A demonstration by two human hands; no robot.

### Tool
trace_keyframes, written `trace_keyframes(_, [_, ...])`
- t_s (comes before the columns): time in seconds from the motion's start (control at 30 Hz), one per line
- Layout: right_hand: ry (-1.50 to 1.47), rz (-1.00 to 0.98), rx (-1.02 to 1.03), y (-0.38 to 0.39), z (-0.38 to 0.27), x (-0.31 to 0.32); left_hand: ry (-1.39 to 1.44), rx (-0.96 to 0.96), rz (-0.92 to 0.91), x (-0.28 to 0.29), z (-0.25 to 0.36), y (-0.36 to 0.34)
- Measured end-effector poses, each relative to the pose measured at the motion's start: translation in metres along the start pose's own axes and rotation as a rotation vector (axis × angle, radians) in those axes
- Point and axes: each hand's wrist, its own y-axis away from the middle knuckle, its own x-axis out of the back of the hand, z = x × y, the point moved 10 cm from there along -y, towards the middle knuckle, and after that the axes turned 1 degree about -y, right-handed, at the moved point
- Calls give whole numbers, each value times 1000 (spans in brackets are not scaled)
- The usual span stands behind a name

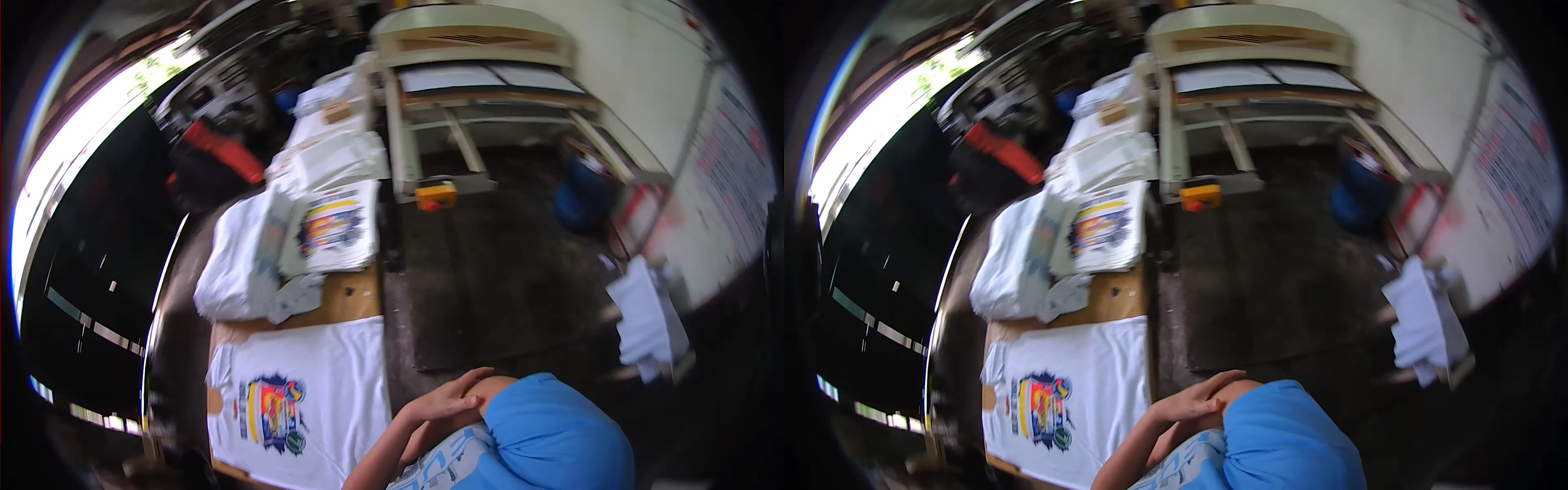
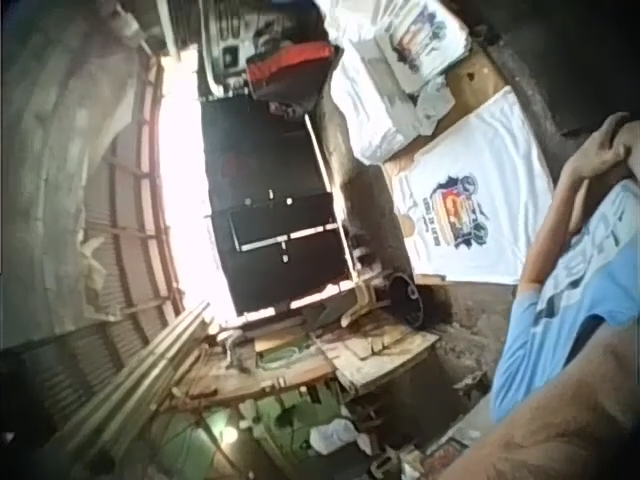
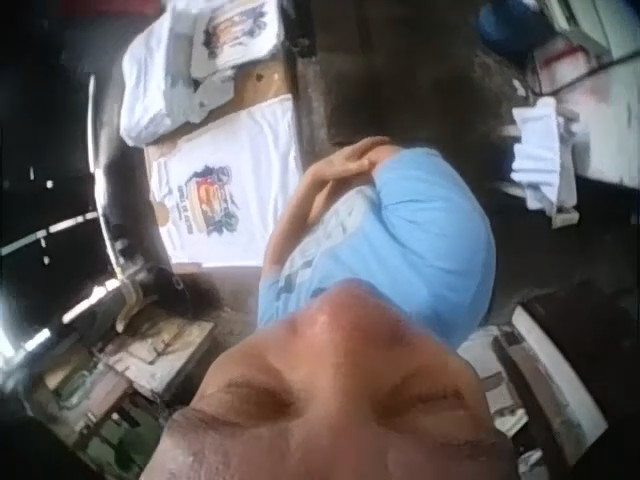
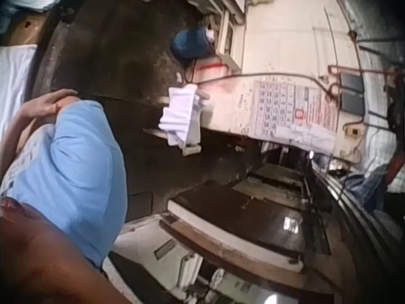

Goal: Manually aligning and preparing t-shirts and transfer sheets for a screen-printing or heat-transfer process.

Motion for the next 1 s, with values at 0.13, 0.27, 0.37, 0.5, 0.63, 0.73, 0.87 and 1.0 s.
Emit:
trace_keyframes(0.13, [63, 115, -89, 25, 3, 22, 40, 117, 9, -42, -18, -26])
trace_keyframes(0.27, [110, 211, -160, 64, 1, 42, -252, 127, 107, -68, -3, -57])
trace_keyframes(0.37, [144, 263, -201, 95, -4, 58, -283, 156, 6, -100, 0, -88])
trace_keyframes(0.5, [221, 294, -241, 148, -18, 84, -257, 204, -132, -154, -13, -140])
trace_keyframes(0.63, [324, 268, -280, 215, -29, 108, -244, 104, -282, -211, -13, -195])
trace_keyframes(0.73, [343, 289, -378, 290, -29, 133, -241, 14, -114, -217, -1, -232])
trace_keyframes(0.87, [201, 364, -853, 471, -38, 203, -428, -252, 371, -142, 35, -232])
trace_keyframes(1.0, [-256, 956, -824, 655, -151, 289, -336, -87, 820, -33, 23, -184])
